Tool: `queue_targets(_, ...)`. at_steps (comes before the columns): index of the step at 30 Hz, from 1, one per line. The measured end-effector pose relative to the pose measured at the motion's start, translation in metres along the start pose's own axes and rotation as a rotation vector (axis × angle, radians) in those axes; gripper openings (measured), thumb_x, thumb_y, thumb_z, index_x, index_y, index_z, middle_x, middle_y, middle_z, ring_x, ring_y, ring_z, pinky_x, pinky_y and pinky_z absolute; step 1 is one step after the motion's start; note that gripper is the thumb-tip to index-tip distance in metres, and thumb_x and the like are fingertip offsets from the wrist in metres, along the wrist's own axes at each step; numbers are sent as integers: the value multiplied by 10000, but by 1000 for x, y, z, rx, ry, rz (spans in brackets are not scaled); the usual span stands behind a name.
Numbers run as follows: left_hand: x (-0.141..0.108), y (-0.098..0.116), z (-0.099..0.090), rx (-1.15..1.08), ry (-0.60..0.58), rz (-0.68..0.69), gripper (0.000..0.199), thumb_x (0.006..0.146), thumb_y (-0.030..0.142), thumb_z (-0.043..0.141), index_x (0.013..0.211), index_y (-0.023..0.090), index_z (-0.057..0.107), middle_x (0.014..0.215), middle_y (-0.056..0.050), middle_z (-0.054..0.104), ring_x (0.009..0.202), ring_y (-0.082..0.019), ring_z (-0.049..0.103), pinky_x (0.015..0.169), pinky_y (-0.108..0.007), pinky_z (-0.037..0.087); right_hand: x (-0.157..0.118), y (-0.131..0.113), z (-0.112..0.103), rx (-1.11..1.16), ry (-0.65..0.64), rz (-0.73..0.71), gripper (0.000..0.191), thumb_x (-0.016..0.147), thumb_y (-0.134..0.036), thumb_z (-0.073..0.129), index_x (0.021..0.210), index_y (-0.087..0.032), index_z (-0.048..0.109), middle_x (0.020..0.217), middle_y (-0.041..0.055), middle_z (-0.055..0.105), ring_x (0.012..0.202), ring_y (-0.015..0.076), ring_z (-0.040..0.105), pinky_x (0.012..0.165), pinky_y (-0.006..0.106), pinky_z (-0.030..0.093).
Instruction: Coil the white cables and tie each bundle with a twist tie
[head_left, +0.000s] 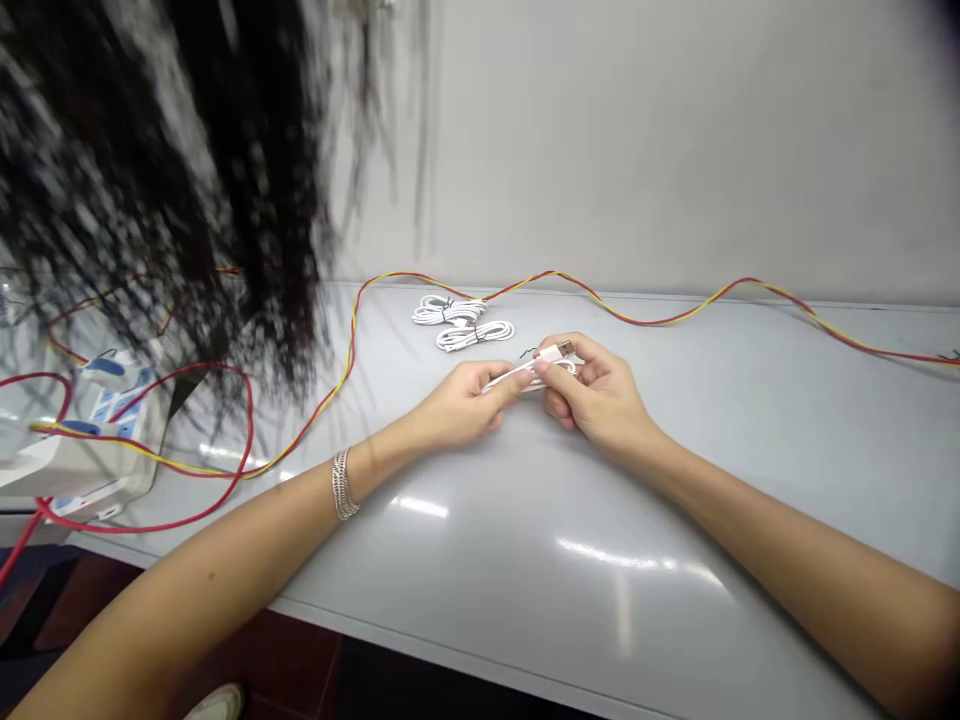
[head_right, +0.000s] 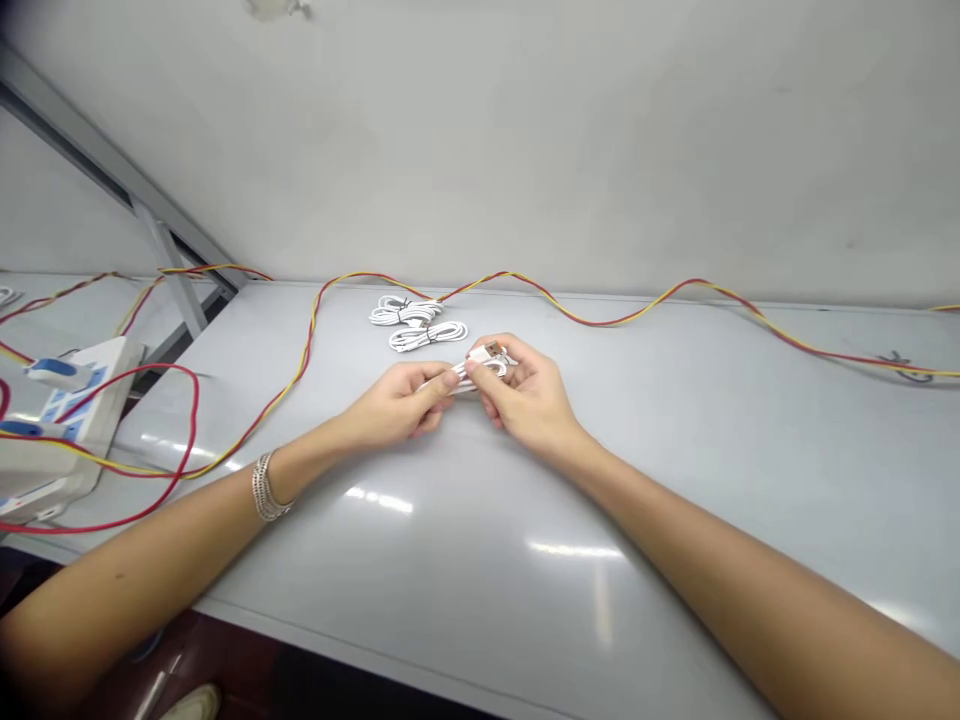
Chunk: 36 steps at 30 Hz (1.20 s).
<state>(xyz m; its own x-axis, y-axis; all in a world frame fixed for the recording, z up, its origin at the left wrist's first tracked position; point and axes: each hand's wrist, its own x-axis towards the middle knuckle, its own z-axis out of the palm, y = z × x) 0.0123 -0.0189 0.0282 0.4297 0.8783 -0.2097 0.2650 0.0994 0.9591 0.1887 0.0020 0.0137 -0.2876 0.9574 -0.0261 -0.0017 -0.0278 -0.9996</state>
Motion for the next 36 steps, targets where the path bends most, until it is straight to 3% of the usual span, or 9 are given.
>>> queue_targets(5, -1, -4, 2, -39, 17, 40, 405, 961, 531, 431, 887, 150, 545, 502, 66, 336, 430, -53, 292, 422, -187, 235, 1, 1, 0, 11, -13, -14, 226, 814, -387, 689, 902, -214, 573, 411, -101, 456, 353, 69, 379, 376, 196, 295)
queue_targets(11, 2, -5, 5, -221, 7, -9, 397, 967, 516, 410, 755, 180, 412, 502, 78, 312, 391, -43, 292, 387, -171, 252, 0, 0, 0, -21, -25, -48, 203, 805, -363, 697, 892, -214, 590, 446, -93, 456, 374, 71, 397, 381, 208, 306)
queue_targets(14, 1, -2, 3, -189, -27, -16, 395, 947, 522, 457, 783, 163, 466, 568, 49, 430, 391, -39, 358, 375, -169, 252, -1, 1, 1, -51, -9, -49, 227, 793, -383, 715, 893, -218, 597, 485, -87, 461, 381, 69, 403, 375, 215, 301)
queue_targets(17, 1, -2, 2, -254, -40, -15, 383, 925, 522, 506, 811, 156, 496, 585, 67, 357, 381, -20, 274, 368, -165, 203, -2, 2, 2, -64, 1, -48, 268, 794, -429, 718, 918, -222, 602, 545, -74, 481, 413, 71, 423, 391, 223, 320)
queue_targets(21, 5, -2, -1, -354, 112, 7, 309, 956, 433, 483, 864, 142, 531, 577, 86, 253, 394, -14, 173, 389, -160, 171, -2, 3, 2, -93, 58, -149, 395, 816, -467, 690, 1105, -219, 587, 611, -57, 519, 527, 104, 475, 517, 259, 406)
queue_targets(25, 6, 0, -7, -443, 280, 17, 293, 977, 370, 434, 899, 123, 570, 604, 70, 276, 402, -16, 176, 398, -166, 174, 1, 9, -5, -503, 345, -370, 289, 860, -367, 622, 1091, -192, 630, 814, 28, 599, 726, 160, 552, 706, 332, 453)
queue_targets(27, 6, 1, -10, -482, 305, 26, 285, 974, 341, 424, 883, 120, 580, 615, 61, 276, 410, -21, 190, 401, -167, 179, 4, 14, -10, -765, 426, -364, 289, 833, -309, 621, 1094, -188, 651, 937, 79, 612, 845, 212, 570, 819, 406, 458)
queue_targets(31, 6, 1, -11, -536, 327, 42, 241, 957, 302, 435, 854, 131, 571, 627, 53, 286, 415, -25, 210, 403, -167, 180, 8, 22, -16, -1002, 384, -171, 293, 824, -346, 621, 1041, -159, 681, 1038, 159, 606, 1026, 324, 544, 939, 530, 401)
queue_targets(36, 10, -2, -9, -528, 377, 48, 217, 973, 274, 433, 831, 141, 529, 619, 65, 263, 422, -21, 207, 405, -153, 196, 9, 23, -17, -1014, 291, -140, 159, 852, -252, 551, 872, -171, 687, 924, 109, 634, 923, 276, 560, 896, 494, 416)
